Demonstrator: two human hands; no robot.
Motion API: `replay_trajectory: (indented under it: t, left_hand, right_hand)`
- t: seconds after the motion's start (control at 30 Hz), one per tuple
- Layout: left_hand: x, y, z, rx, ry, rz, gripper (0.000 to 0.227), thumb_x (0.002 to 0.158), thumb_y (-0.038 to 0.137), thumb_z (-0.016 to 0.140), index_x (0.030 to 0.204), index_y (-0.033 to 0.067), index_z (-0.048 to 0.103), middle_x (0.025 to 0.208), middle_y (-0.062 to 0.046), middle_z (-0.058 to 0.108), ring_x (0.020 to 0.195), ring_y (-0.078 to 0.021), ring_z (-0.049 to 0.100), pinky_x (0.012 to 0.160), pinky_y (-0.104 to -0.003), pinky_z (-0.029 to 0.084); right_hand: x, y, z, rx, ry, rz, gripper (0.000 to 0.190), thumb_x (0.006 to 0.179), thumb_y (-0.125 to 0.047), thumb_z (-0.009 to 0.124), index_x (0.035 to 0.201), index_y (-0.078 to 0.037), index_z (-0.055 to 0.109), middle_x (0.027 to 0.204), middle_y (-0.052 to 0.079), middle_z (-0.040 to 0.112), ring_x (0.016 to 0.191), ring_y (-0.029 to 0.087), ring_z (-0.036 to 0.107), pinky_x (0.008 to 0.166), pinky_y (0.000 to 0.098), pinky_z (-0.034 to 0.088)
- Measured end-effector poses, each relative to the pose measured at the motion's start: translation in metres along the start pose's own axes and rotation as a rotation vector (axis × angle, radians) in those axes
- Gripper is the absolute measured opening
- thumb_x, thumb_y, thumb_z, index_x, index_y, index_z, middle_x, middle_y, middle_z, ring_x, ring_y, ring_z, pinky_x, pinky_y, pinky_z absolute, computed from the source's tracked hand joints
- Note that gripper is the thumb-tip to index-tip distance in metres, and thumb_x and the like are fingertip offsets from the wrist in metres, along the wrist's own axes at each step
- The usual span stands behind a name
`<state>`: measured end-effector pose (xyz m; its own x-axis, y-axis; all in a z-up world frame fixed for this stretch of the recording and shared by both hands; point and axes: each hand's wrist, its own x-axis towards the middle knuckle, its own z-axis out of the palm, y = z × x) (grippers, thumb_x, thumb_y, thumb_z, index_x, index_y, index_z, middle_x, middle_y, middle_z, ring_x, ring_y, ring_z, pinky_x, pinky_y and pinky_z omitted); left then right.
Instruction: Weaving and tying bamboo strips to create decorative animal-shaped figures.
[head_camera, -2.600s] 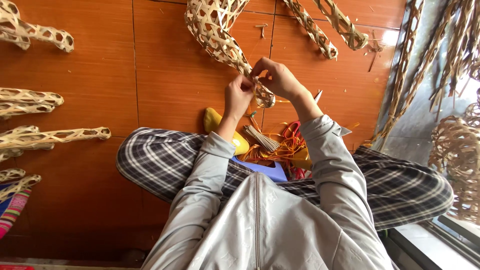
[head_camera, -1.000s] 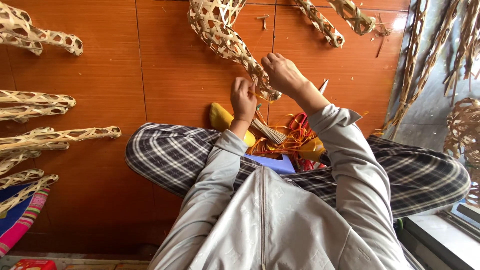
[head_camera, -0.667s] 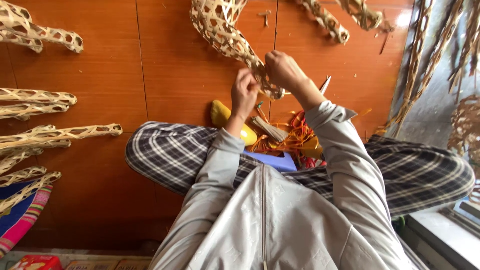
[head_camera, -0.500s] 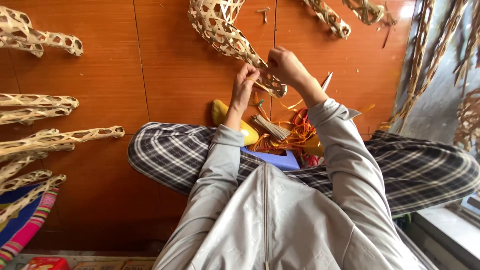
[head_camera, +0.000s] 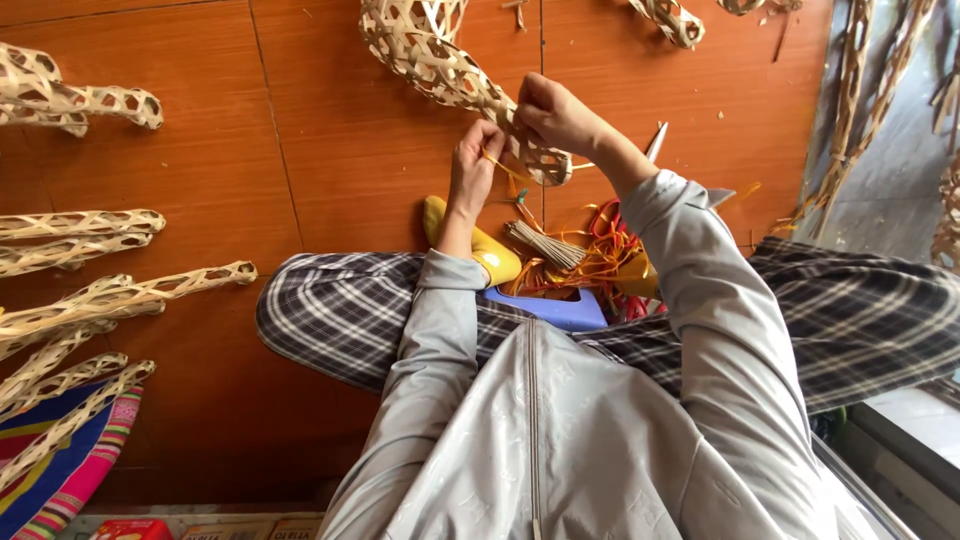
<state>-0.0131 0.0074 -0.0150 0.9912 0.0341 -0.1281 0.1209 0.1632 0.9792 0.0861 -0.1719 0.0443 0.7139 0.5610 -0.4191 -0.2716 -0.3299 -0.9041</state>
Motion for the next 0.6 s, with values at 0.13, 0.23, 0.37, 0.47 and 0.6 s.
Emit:
replay_trajectory:
  t: [0.13, 0.23, 0.37, 0.47, 0.6]
  left_hand:
    - [0.001, 0.024, 0.0, 0.066, 0.011, -0.027, 0.018, 0.106, 0.014, 0.062, 0.091, 0.0047, 0.059, 0.082, 0.005, 0.055, 0.077, -0.0063, 0.046, 0.068, -0.022, 0.041]
    - [0.004, 0.034, 0.0, 0.154, 0.006, -0.017, 0.017, 0.104, 0.014, 0.064, 0.093, 0.0029, 0.06, 0.081, 0.004, 0.058, 0.077, -0.0064, 0.048, 0.068, -0.024, 0.043]
    - [0.006, 0.048, 0.008, 0.231, 0.019, -0.005, 0.01, 0.099, 0.009, 0.071, 0.094, 0.0021, 0.065, 0.084, -0.001, 0.069, 0.076, -0.0084, 0.061, 0.07, -0.026, 0.052]
    - [0.006, 0.06, 0.018, 0.319, 0.03, 0.132, 0.007, 0.092, 0.004, 0.074, 0.096, 0.0016, 0.068, 0.09, -0.005, 0.072, 0.081, -0.0131, 0.068, 0.074, -0.027, 0.056]
    - [0.003, 0.063, 0.021, 0.583, 0.087, 0.236, 0.01, 0.085, 0.0, 0.073, 0.095, 0.0011, 0.072, 0.093, -0.01, 0.074, 0.085, -0.0211, 0.073, 0.075, -0.03, 0.057]
  right_hand:
    - [-0.003, -0.011, 0.003, 0.063, -0.026, -0.02, 0.011, 0.106, -0.011, 0.056, 0.103, -0.002, 0.05, 0.082, 0.006, 0.063, 0.066, 0.012, 0.058, 0.054, 0.0286, 0.05]
    - [-0.007, -0.007, 0.005, 0.089, 0.005, 0.006, 0.011, 0.104, -0.01, 0.057, 0.102, -0.001, 0.05, 0.082, 0.002, 0.066, 0.066, 0.011, 0.058, 0.054, 0.0277, 0.05]
    - [-0.03, -0.003, 0.006, 0.032, 0.028, -0.159, 0.008, 0.1, -0.005, 0.063, 0.101, 0.001, 0.059, 0.096, 0.007, 0.062, 0.083, 0.013, 0.061, 0.071, 0.0302, 0.053]
    - [-0.039, -0.01, 0.008, -0.099, 0.063, -0.255, 0.007, 0.095, -0.004, 0.07, 0.1, -0.001, 0.067, 0.108, 0.007, 0.062, 0.095, 0.016, 0.063, 0.083, 0.0312, 0.056]
    - [-0.035, 0.008, 0.009, -0.196, 0.133, -0.405, 0.017, 0.089, 0.0, 0.076, 0.105, -0.004, 0.074, 0.104, 0.011, 0.065, 0.094, 0.022, 0.065, 0.083, 0.0338, 0.056]
